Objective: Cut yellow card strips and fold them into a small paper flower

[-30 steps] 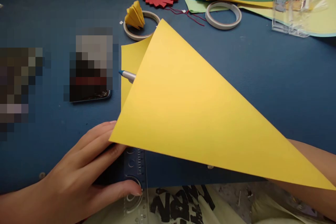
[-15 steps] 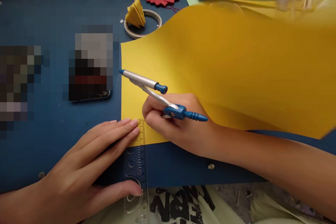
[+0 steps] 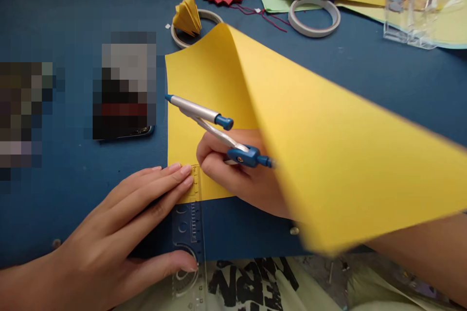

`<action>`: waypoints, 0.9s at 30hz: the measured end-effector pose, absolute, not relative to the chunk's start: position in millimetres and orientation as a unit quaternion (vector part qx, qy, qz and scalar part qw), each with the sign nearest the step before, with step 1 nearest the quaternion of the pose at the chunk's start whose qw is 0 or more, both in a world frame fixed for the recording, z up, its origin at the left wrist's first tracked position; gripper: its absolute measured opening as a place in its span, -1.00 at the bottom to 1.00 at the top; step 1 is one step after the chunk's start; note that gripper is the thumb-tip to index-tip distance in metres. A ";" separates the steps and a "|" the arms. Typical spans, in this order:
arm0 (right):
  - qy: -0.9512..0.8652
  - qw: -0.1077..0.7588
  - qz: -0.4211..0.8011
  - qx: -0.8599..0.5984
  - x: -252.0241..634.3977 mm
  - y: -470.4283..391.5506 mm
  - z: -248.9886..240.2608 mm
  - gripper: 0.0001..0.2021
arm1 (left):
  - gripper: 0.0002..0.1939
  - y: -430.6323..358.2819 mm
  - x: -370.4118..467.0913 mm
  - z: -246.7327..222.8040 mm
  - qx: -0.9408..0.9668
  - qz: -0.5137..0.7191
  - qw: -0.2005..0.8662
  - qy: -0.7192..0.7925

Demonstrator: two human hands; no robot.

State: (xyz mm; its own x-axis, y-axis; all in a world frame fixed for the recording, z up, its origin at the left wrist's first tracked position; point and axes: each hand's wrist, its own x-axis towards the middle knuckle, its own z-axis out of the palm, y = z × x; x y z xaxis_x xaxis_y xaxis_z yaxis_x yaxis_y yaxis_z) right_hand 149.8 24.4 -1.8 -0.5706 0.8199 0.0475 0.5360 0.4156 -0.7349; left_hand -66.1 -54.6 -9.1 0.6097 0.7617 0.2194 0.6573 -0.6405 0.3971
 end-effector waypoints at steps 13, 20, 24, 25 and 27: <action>-0.835 0.285 0.328 -0.338 145.4 25.4 -6.1 -0.80 | -0.31 -53.5 -66.3 -7.6 0.890 0.189 0.137 0.391; -0.845 0.287 0.309 -0.329 144.3 23.8 -9.4 -0.79 | -0.30 -53.3 -65.8 -9.3 0.889 0.186 0.137 0.395; -0.746 0.293 0.442 -0.403 146.2 25.7 -5.2 -0.80 | -0.31 -51.9 -66.8 -9.1 0.887 0.186 0.142 0.397; -0.700 0.317 0.479 -0.425 145.6 26.4 -4.9 -0.82 | -0.32 -51.8 -67.5 -8.6 0.886 0.189 0.143 0.398; -0.621 0.369 0.524 -0.450 143.8 27.5 -6.1 -0.84 | -0.34 -52.0 -69.2 -7.4 0.885 0.192 0.141 0.400</action>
